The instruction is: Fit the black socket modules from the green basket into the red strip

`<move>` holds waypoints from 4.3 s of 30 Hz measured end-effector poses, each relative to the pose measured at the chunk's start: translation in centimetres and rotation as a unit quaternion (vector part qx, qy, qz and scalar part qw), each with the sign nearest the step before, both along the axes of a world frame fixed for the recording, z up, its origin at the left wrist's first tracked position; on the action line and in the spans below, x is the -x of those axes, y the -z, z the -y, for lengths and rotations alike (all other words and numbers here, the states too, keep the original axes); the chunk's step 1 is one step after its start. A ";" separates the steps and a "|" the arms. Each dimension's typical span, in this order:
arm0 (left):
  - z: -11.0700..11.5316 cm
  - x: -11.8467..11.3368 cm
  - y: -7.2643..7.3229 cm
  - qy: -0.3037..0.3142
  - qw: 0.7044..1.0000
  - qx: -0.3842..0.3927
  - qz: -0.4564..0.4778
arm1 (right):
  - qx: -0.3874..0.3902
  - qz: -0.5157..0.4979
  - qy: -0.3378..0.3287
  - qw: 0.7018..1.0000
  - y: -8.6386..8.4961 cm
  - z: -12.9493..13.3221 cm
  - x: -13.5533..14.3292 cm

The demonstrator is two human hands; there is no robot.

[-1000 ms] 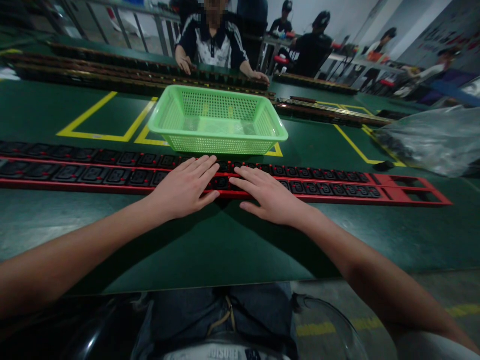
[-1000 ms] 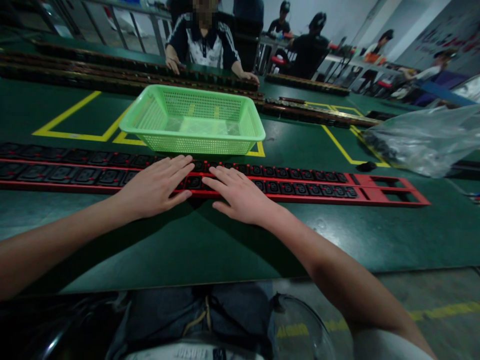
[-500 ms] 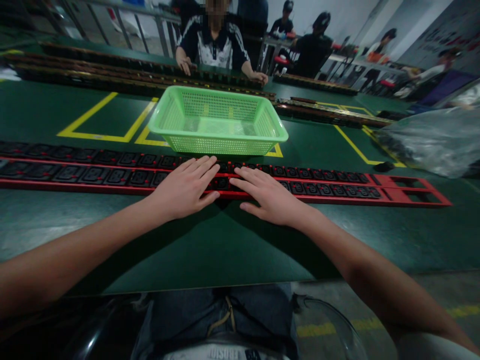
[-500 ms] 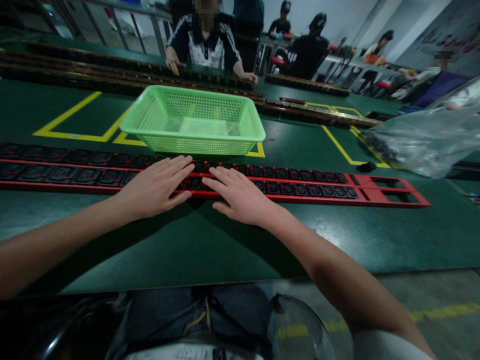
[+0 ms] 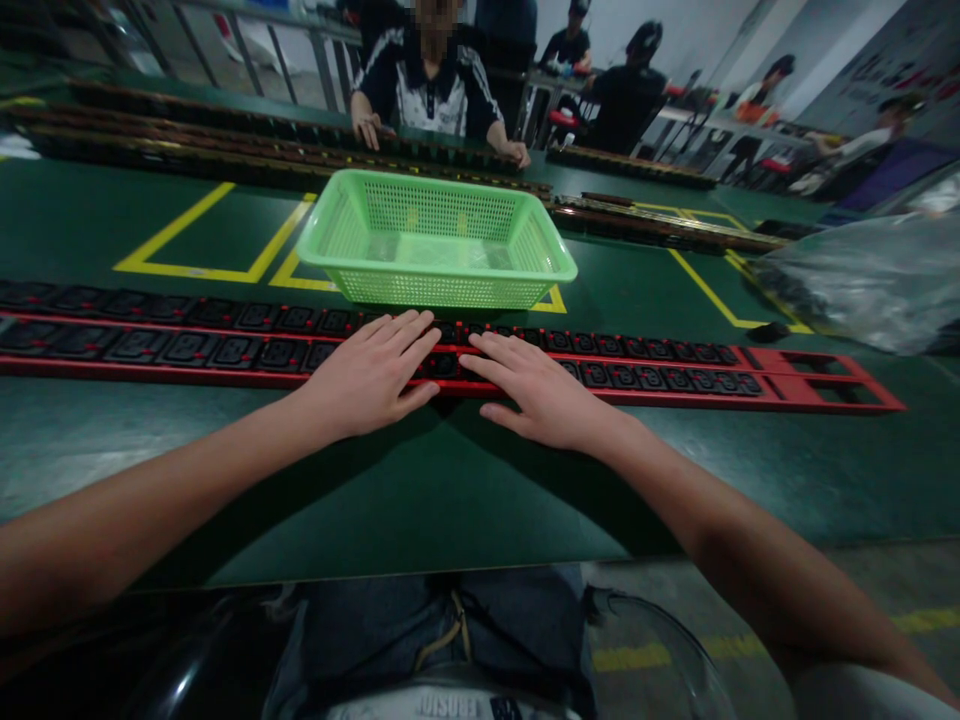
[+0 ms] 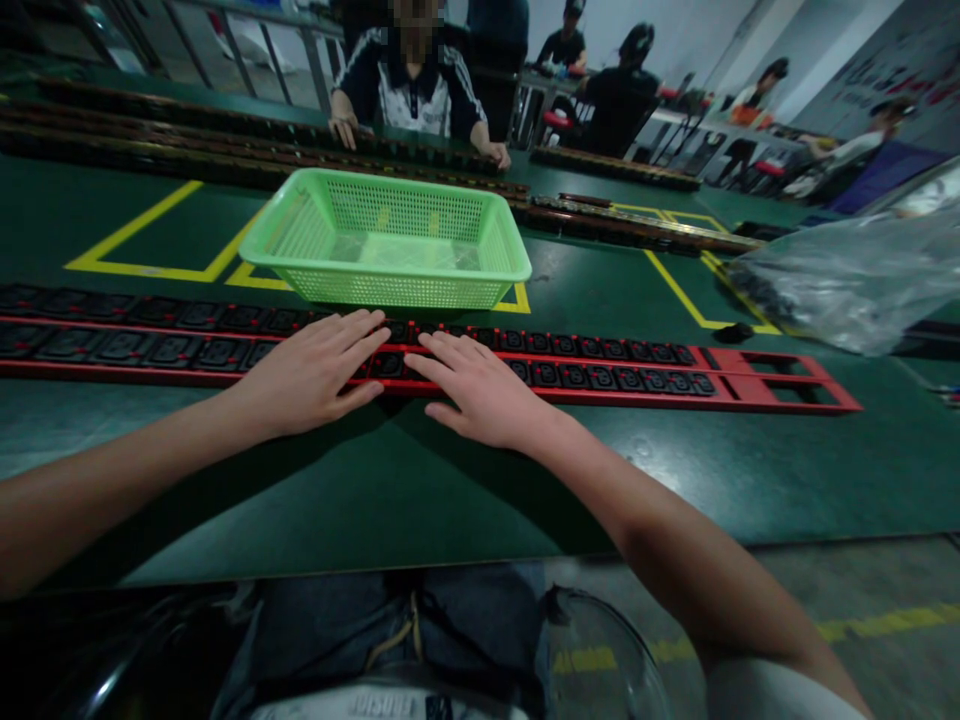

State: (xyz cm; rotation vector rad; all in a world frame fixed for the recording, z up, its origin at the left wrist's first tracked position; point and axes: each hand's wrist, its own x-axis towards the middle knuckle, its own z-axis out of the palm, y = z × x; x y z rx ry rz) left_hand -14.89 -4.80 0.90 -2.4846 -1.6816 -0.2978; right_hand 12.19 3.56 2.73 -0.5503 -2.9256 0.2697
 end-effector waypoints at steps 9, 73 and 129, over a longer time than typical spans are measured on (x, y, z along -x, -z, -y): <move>0.0 0.0 -0.1 0.003 1.000 0.007 0.014 | 0.002 -0.011 0.000 1.000 0.1 0.0 -0.1; 0.0 0.1 -0.2 0.011 1.000 -0.001 -0.009 | -0.004 -0.006 -0.005 1.000 0.1 0.0 0.1; 0.0 0.2 -0.2 0.009 1.000 0.007 0.012 | 0.004 -0.012 -0.004 1.000 0.0 -0.1 0.0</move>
